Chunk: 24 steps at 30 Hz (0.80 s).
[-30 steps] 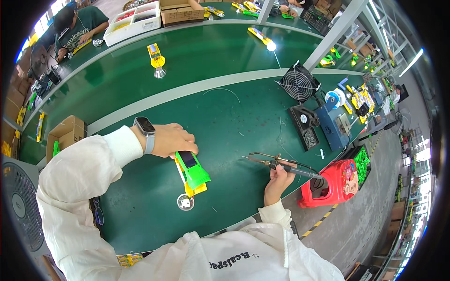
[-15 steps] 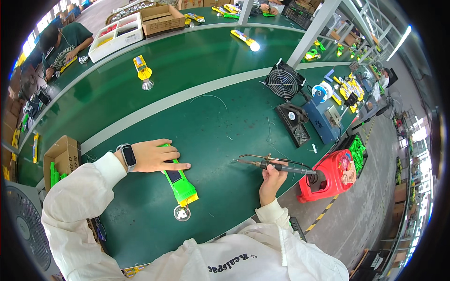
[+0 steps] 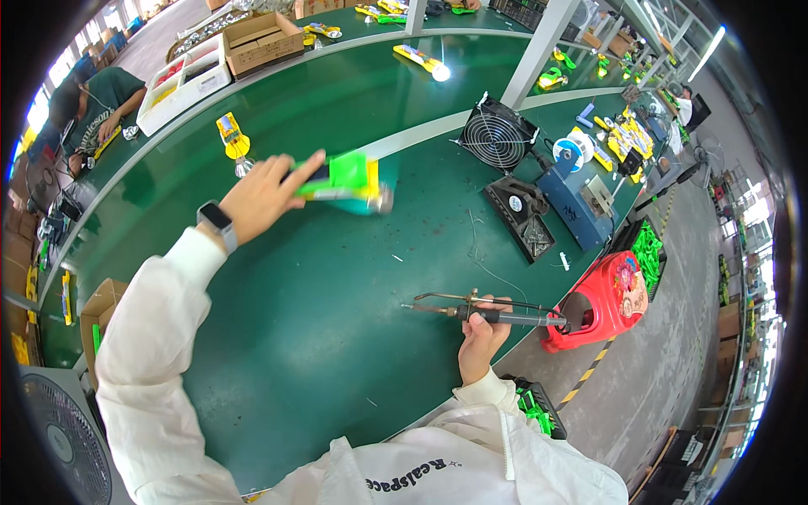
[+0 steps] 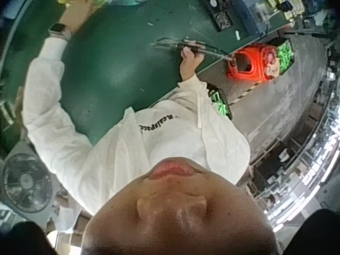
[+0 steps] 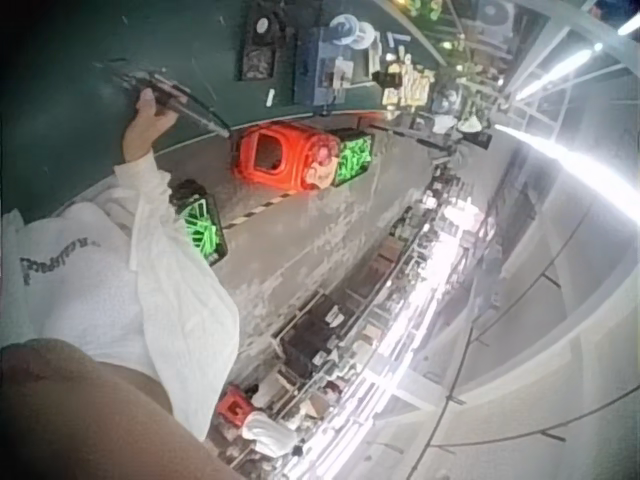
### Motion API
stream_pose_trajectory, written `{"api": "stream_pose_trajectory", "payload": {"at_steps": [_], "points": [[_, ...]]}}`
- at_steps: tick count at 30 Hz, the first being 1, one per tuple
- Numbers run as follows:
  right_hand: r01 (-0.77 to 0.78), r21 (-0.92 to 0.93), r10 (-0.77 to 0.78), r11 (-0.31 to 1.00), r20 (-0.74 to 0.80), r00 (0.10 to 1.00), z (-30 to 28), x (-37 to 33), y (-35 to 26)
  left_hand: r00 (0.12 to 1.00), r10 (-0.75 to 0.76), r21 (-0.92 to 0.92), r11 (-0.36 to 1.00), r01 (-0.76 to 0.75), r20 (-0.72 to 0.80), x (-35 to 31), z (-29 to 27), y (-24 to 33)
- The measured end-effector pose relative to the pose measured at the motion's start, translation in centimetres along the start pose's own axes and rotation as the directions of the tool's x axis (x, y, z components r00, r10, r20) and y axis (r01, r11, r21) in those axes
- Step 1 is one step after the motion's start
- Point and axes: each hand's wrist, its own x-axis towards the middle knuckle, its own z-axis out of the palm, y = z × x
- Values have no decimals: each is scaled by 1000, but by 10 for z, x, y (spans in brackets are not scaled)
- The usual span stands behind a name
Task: The person solders wires inside flashlight casings using a soldering iron, fits the plastic housing pieces together, and places the assembled flashlights onto a conveyor belt.
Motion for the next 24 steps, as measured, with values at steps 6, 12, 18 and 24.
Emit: {"api": "stream_pose_trajectory", "payload": {"at_steps": [6,12,18,24], "points": [[63,-20,-60,998,118,991,-5,-4,10,921,-295,44,948,316,-254,131,45,-29],[85,-124,-62,989,180,982,-8,-8,10,844,-489,102,849,519,-220,205,102,-62],[31,-104,-13,994,162,987,-5,-7,5,827,-555,78,824,561,-87,193,130,-81],[25,-163,4,986,181,983,-5,-9,4,828,-560,-1,828,561,-31,190,125,-80]]}}
